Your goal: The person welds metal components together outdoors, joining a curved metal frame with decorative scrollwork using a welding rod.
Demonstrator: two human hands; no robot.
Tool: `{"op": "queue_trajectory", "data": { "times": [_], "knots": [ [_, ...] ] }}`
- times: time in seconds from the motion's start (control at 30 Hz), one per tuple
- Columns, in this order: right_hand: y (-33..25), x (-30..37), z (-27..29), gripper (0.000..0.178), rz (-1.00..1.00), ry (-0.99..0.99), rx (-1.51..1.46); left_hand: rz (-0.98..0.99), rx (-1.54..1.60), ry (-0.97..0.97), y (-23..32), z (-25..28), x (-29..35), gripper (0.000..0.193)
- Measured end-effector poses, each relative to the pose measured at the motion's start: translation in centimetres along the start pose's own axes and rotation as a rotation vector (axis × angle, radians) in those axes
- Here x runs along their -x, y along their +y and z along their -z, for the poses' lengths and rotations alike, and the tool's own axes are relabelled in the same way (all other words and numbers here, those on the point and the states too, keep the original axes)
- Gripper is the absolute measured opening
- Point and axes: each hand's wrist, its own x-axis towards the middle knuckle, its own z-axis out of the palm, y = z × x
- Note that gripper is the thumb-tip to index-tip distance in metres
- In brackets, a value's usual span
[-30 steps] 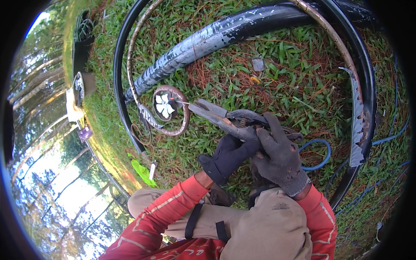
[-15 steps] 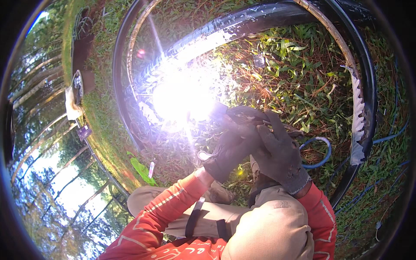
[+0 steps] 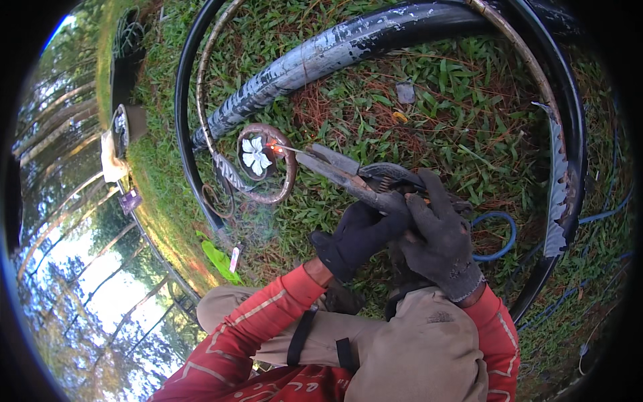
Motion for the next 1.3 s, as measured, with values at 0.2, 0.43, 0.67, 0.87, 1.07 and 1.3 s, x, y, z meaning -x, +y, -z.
{"op": "queue_trajectory", "data": {
  "times": [0.2,0.43,0.67,0.87,1.07,1.3],
  "knots": [
    [0.2,-0.2,-0.3,0.059,0.003,0.007,-0.026,0.018,-0.027,0.008,-0.2,0.2,-0.1,0.045],
    [-0.4,-0.9,-0.1,0.057,0.029,-0.005,-0.019,0.051,0.007,-0.031,-0.2,0.9,-0.1,0.05],
    [-0.4,-1.0,-0.2,0.056,0.02,-0.012,-0.006,-0.011,0.08,0.022,-0.1,0.3,-0.1,0.047],
    [-0.1,-1.0,-0.4,0.056,0.009,-0.022,-0.028,0.009,0.071,0.002,0.0,0.6,-0.1,0.047],
    [-0.5,-1.2,-0.1,0.057,0.002,-0.035,-0.013,-0.035,0.064,-0.017,0.1,0.7,-0.3,0.047],
    [0.8,0.4,-0.1,0.057,0.0,0.046,-0.106,0.106,0.108,-0.166,1.5,0.4,0.5,0.055]
  ]
}}
